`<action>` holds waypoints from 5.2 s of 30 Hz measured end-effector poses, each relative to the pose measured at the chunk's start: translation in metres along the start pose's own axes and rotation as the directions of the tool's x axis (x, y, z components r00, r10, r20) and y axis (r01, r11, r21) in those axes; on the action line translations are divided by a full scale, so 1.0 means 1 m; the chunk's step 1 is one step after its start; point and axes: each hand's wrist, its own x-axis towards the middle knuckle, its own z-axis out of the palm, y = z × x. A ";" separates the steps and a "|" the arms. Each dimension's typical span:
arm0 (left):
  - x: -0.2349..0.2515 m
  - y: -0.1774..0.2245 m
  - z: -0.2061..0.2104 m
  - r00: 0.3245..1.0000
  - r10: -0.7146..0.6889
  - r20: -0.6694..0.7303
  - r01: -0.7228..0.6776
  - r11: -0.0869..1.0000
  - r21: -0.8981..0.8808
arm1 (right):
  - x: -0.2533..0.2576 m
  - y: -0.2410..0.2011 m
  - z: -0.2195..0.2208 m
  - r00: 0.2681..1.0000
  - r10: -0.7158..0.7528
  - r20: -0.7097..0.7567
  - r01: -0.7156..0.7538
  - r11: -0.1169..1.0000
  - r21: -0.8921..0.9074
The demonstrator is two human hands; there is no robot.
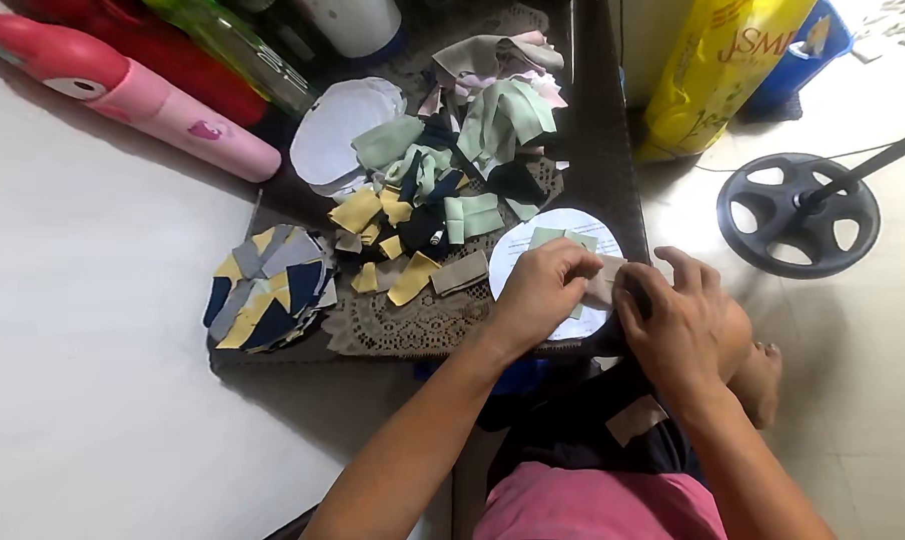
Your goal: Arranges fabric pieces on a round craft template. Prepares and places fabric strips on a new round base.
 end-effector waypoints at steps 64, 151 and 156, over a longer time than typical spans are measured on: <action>-0.006 -0.020 0.022 0.982 0.153 0.112 -0.189 0.841 0.507 | -0.131 0.050 -0.044 0.991 0.120 0.066 -0.131 0.973 0.192; -0.104 0.032 0.100 0.871 -0.317 0.374 0.466 0.773 -0.430 | -0.151 0.021 -0.045 0.876 0.372 0.307 -0.477 0.570 0.669; -0.104 0.031 0.100 0.880 -0.313 0.358 0.447 0.802 -0.397 | -0.151 0.021 -0.042 0.901 0.355 0.249 -0.430 0.656 0.621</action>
